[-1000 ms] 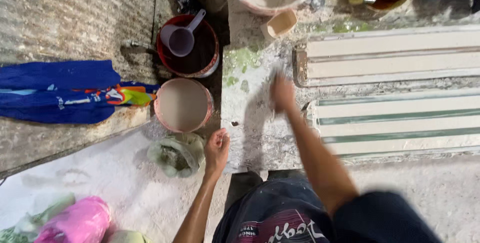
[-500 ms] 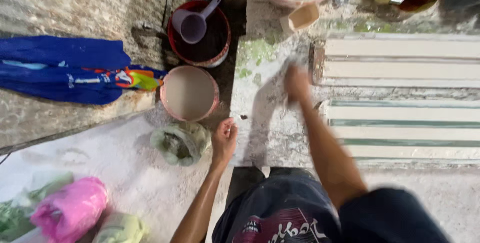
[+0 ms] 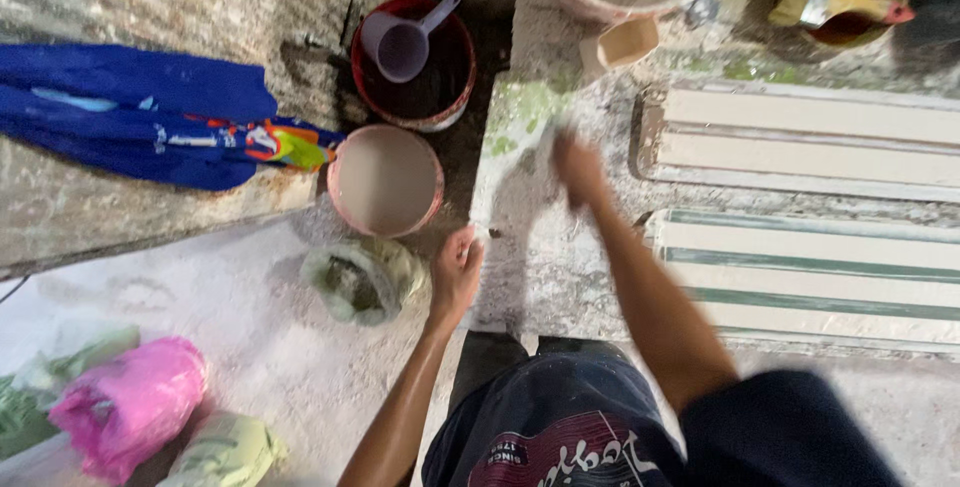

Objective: The person uses a small hand scraper to remove dried plaster residue from long grooved mold strips, running the tool along the grooves and along the edges, occasionally brushing debris away by hand and repositioning the strips to reach new sections.

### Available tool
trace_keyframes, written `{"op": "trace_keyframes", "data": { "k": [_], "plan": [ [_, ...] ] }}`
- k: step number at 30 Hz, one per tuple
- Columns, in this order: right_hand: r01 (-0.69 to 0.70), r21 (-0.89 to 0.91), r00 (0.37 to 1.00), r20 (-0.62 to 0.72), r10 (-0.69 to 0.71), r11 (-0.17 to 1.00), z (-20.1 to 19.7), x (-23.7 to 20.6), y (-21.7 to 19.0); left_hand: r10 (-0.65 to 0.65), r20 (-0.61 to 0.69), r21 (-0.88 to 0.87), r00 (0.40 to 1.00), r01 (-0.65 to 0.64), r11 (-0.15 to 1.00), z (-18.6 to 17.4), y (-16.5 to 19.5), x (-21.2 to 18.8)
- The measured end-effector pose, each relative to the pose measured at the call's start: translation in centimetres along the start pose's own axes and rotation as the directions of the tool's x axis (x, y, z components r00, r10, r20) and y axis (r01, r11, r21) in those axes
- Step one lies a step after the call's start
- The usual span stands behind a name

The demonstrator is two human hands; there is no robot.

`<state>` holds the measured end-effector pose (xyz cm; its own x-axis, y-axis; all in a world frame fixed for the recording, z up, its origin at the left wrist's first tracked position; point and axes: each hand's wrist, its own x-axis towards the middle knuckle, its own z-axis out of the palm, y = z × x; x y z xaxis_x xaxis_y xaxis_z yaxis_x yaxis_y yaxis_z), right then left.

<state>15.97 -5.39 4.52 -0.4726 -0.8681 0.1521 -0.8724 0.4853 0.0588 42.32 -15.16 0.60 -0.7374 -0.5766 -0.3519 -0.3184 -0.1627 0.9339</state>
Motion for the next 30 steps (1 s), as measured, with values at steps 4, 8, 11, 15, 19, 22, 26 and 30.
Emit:
{"op": "trace_keyframes", "data": {
  "k": [4,8,11,15,19,22,26,30],
  "plan": [
    [-0.750,0.247,0.597,0.653,0.466,0.614,-2.1,-5.4,-8.2,-0.134,-0.033,0.114,0.990,0.137,0.984,-0.3,-0.3,-1.3],
    [-0.488,0.239,0.856,0.319,0.406,0.840,0.3,1.5,-2.6,-0.087,-0.069,0.061,0.994,0.091,0.994,-0.8,-0.7,-1.5],
    [-0.281,0.163,0.902,0.382,0.202,0.946,0.4,6.4,3.7,-0.082,-0.088,0.214,0.993,0.099,0.972,-1.9,-1.0,-1.1],
    [-0.753,0.565,0.621,0.438,0.651,0.337,-0.6,2.7,4.0,0.023,-0.048,0.191,0.999,-0.013,0.981,-2.5,-1.2,-0.6],
    [-0.554,0.822,0.528,0.470,0.707,-0.133,-2.6,-8.8,0.5,-0.070,-0.031,0.218,0.997,0.075,0.973,-2.2,-0.6,-1.1],
    [-0.194,0.854,0.314,0.521,0.794,-0.483,-2.1,-14.7,3.6,-0.084,0.010,0.175,0.996,0.081,0.981,-1.9,-0.6,-0.8],
    [-0.143,0.867,0.036,0.486,0.873,-0.477,-0.1,-15.3,6.3,-0.083,0.074,0.180,0.994,0.068,0.981,-0.5,-0.9,1.0],
    [-0.361,0.892,-0.113,0.247,0.962,-0.272,1.1,-10.9,3.9,-0.028,0.136,0.219,0.990,-0.002,0.976,2.3,-0.1,2.7]
  ]
}}
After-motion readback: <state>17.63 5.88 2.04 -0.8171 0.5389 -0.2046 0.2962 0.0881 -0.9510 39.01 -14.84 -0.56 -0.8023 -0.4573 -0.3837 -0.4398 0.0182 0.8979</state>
